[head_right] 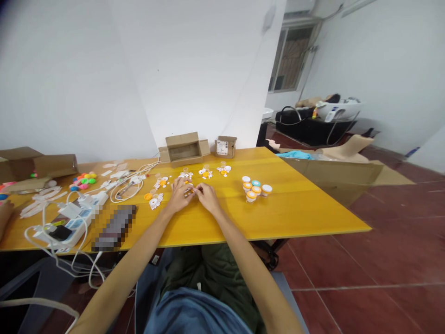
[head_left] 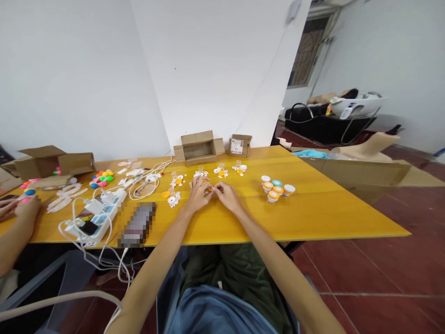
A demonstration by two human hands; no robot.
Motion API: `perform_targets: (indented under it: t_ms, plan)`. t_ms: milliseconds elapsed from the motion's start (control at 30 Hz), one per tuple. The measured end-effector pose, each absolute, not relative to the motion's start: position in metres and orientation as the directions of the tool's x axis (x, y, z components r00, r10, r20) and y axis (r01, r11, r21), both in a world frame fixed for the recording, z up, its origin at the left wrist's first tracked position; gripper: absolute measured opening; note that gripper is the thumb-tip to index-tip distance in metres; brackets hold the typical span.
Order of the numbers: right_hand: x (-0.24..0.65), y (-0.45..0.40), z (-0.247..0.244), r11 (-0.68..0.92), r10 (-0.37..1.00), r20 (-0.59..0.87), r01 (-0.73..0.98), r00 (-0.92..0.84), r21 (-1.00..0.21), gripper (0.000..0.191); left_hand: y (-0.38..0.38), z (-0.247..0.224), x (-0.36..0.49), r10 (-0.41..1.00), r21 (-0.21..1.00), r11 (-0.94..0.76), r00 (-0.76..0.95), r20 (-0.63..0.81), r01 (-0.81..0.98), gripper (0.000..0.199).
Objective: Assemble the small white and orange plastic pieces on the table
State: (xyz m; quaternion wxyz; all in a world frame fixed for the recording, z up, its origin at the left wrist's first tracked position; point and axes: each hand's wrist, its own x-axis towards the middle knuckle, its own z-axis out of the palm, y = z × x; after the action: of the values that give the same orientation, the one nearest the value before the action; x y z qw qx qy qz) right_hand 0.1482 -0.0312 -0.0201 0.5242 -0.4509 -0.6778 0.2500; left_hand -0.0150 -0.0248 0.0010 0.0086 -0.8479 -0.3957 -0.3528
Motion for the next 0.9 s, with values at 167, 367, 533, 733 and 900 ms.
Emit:
perform_targets:
  t_ms: [167,367,533,733,900]
  plan:
    - [0.1481,-0.0298,-0.0229,0.448,0.88,0.474,0.391,-0.034,-0.804,0.011,-0.0263,0.0018,-0.0142,0.675,0.259,-0.677,0.441,0.592,0.689,0.013]
    - [0.1483,-0.0306,-0.0231,0.441,0.875,0.483,0.468,-0.033,-0.766,0.012,-0.0272,0.0037,-0.0136,0.698,0.27,-0.66,0.439,0.566,0.701,0.014]
    - [0.1478,-0.0322,-0.0226,0.435,0.87,0.492,0.517,-0.031,-0.737,0.013,-0.0276,0.0035,-0.0136,0.704,0.276,-0.655,0.435,0.561,0.703,0.013]
    - [0.1495,-0.0321,-0.024,0.433,0.87,0.49,0.554,-0.05,-0.712,0.013,-0.028,0.0035,-0.0131,0.709,0.278,-0.644,0.419,0.567,0.713,0.011]
    - [0.1491,-0.0321,-0.0231,0.412,0.88,0.472,0.566,-0.045,-0.714,0.014,-0.0286,0.0052,-0.0124,0.713,0.285,-0.642,0.419,0.562,0.712,0.01]
